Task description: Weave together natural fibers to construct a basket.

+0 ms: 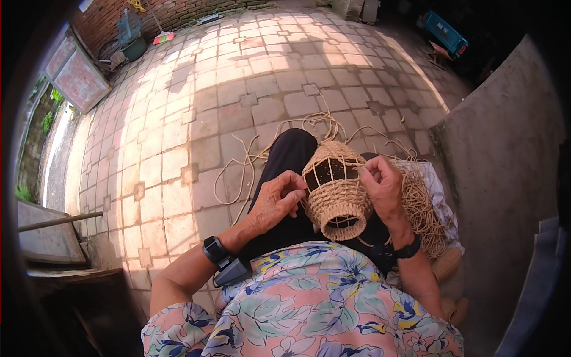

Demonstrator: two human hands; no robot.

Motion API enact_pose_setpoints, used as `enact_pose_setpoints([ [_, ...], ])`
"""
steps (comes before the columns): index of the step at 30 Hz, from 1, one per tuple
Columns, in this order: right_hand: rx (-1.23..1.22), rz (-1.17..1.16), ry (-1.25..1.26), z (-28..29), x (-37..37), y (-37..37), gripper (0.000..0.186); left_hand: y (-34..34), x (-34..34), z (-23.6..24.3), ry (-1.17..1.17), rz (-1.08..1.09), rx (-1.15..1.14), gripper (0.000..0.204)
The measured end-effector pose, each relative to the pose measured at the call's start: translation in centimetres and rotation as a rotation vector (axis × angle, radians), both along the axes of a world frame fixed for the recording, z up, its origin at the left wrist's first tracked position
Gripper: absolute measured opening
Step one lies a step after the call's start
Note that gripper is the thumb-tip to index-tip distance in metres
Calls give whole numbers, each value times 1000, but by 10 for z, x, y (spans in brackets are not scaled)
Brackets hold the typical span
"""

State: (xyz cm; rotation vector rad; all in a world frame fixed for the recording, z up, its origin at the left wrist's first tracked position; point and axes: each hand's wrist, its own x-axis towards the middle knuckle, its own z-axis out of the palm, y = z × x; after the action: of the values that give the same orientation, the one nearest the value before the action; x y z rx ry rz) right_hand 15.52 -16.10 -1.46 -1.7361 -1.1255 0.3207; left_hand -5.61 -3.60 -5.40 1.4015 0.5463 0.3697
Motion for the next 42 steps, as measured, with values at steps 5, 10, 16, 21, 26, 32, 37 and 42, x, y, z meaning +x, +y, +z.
enact_pose_setpoints([
  [5,-25,-49,-28,-3,3,-11,12,12,7,11,-39,29,76,11],
  [10,-72,-43,314,-5,7,-24,12,11,16,13,-21,-157,100,14],
  [16,-103,77,363,0,11,-41,12,11,15,9,-53,-235,-58,15],
  [21,-123,81,-33,9,2,-43,7,11,16,6,-91,-252,-108,17],
  [26,-88,92,-13,2,5,-41,3,9,17,6,-111,-245,-110,18],
  [32,-59,146,19,-6,12,-39,5,9,16,1,-141,-252,-98,22],
  [37,-138,175,240,2,17,-39,9,7,16,-1,-141,-255,-90,21],
  [42,-108,48,116,9,13,-16,21,8,17,1,-130,-253,-95,21],
])
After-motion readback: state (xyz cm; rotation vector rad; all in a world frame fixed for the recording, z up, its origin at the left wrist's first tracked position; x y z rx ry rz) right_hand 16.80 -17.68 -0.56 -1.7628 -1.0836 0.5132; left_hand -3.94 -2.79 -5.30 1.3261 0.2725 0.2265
